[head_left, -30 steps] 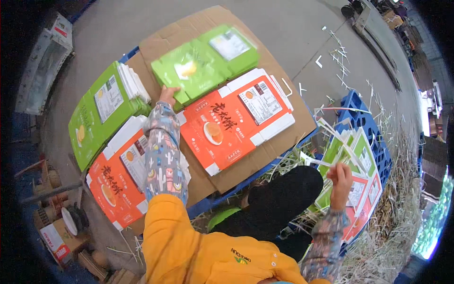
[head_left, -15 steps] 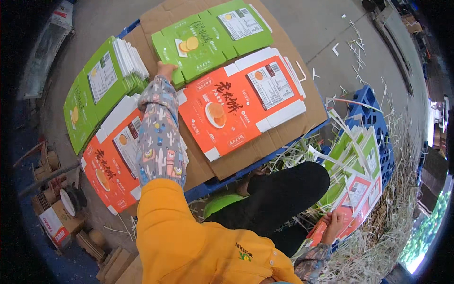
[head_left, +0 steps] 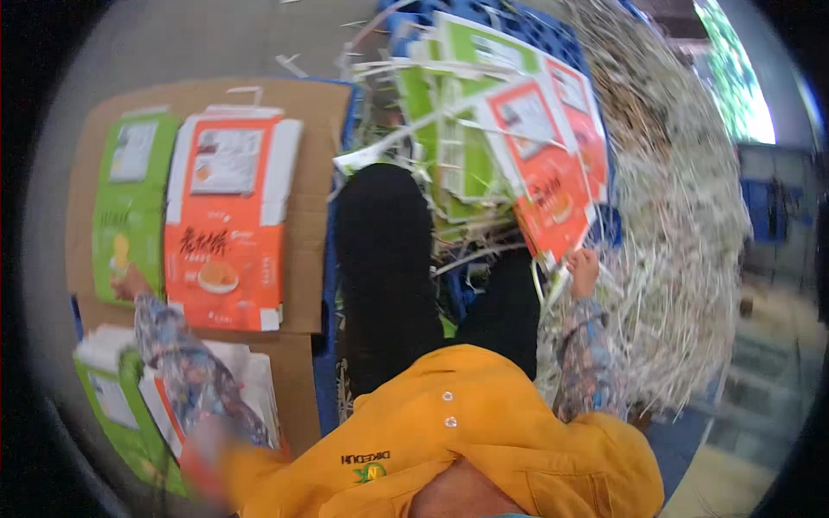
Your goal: Sorting and stacking flattened cardboard box sheets in a warehouse environment.
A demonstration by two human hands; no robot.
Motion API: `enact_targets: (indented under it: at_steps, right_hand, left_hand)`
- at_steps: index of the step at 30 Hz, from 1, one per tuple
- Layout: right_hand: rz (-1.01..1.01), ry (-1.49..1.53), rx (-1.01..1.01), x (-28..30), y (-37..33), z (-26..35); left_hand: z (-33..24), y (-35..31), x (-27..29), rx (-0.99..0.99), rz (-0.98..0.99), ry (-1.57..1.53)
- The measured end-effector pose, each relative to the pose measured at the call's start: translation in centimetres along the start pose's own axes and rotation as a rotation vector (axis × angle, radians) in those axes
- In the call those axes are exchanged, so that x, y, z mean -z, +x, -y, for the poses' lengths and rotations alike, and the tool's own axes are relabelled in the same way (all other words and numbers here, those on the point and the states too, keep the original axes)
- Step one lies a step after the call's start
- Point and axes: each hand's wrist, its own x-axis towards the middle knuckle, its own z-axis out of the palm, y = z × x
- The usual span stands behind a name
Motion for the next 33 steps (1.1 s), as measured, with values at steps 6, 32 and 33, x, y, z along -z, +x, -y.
enact_targets:
  at_steps: [6, 32, 33]
  right_hand:
    - [-0.149, 0.125, -0.155, 2.8, 1.8, -5.5]
    - [-0.006, 0.815, -0.253, -0.4, -6.4, 2.1]
    - [-0.196, 0.756, -0.207, 0.7, -6.3, 4.9]
  left_hand:
    - [-8.2, 2.2, 5.3, 0.351, 0.156, -0.917]
    - [-49.9, -29.2, 45.2, 0.437, 1.968, -1.945]
    - [-49.2, -28.7, 44.8, 0.421, 1.958, -1.846]
